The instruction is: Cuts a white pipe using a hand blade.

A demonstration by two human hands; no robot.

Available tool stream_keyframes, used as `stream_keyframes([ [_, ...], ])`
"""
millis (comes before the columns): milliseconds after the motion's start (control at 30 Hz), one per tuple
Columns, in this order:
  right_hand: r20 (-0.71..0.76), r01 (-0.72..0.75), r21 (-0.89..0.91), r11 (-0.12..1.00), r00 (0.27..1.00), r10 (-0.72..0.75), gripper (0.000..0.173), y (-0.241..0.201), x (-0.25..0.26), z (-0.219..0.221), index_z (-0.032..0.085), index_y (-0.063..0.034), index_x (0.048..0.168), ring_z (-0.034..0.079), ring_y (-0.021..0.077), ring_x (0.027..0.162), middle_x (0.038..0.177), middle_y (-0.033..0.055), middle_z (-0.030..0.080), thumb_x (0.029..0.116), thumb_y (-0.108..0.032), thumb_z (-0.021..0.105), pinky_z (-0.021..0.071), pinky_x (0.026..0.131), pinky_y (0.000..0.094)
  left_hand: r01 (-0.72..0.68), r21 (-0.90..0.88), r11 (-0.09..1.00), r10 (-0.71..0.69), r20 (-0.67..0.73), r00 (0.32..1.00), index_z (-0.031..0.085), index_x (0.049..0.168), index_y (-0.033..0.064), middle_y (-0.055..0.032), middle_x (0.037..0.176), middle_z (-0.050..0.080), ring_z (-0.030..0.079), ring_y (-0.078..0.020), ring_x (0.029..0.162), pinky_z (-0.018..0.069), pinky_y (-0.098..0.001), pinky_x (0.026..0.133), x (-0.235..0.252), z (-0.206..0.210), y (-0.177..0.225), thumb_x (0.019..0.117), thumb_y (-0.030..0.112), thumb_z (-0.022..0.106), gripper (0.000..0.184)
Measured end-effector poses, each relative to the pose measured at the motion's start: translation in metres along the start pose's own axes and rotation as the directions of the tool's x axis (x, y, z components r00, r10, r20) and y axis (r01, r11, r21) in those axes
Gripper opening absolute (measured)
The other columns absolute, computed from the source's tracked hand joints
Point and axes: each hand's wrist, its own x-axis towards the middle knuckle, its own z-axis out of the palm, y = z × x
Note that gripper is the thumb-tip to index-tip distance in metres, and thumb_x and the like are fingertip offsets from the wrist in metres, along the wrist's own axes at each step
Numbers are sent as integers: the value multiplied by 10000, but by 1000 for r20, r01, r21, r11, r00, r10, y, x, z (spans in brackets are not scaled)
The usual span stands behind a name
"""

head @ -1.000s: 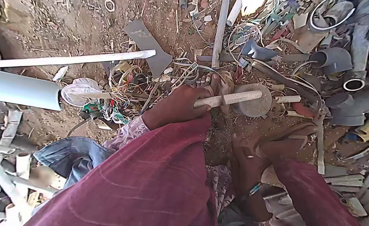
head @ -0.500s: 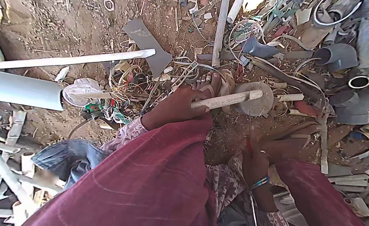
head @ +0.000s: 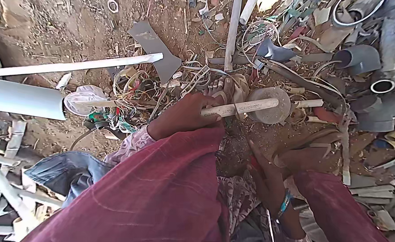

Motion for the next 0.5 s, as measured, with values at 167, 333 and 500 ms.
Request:
stream_keyframes([
  [167, -119, -266, -89, 960, 960, 255, 499, 3, 6, -11, 484, 85, 1459, 630, 253, 579, 887, 216, 701, 1001, -112, 515, 534, 550, 437, -5, 6, 1000, 6, -14, 1000, 743, 1111, 98, -32, 856, 705, 632, -116, 724, 505, -367, 659, -1, 3, -2, 949, 301, 681, 267],
  [333, -56, -78, -107, 991, 996, 72, 482, -23, -2, 1, 587, 27, 1407, 592, 206, 560, 849, 170, 690, 974, -172, 511, 510, 513, 358, -2, 32, 999, 2, -13, 1000, 731, 1160, 72, -95, 947, 729, 680, -195, 819, 532, -435, 738, -1, 1, 2, 954, 291, 681, 305],
  [500, -129, -300, -115, 947, 950, 285, 493, -7, 11, -10, 495, 75, 1457, 635, 267, 597, 901, 220, 704, 998, -104, 516, 529, 560, 450, -46, 56, 997, 48, -44, 998, 742, 1112, 85, -63, 890, 722, 662, -149, 759, 523, -392, 685, -3, 4, -2, 939, 320, 675, 299],
])
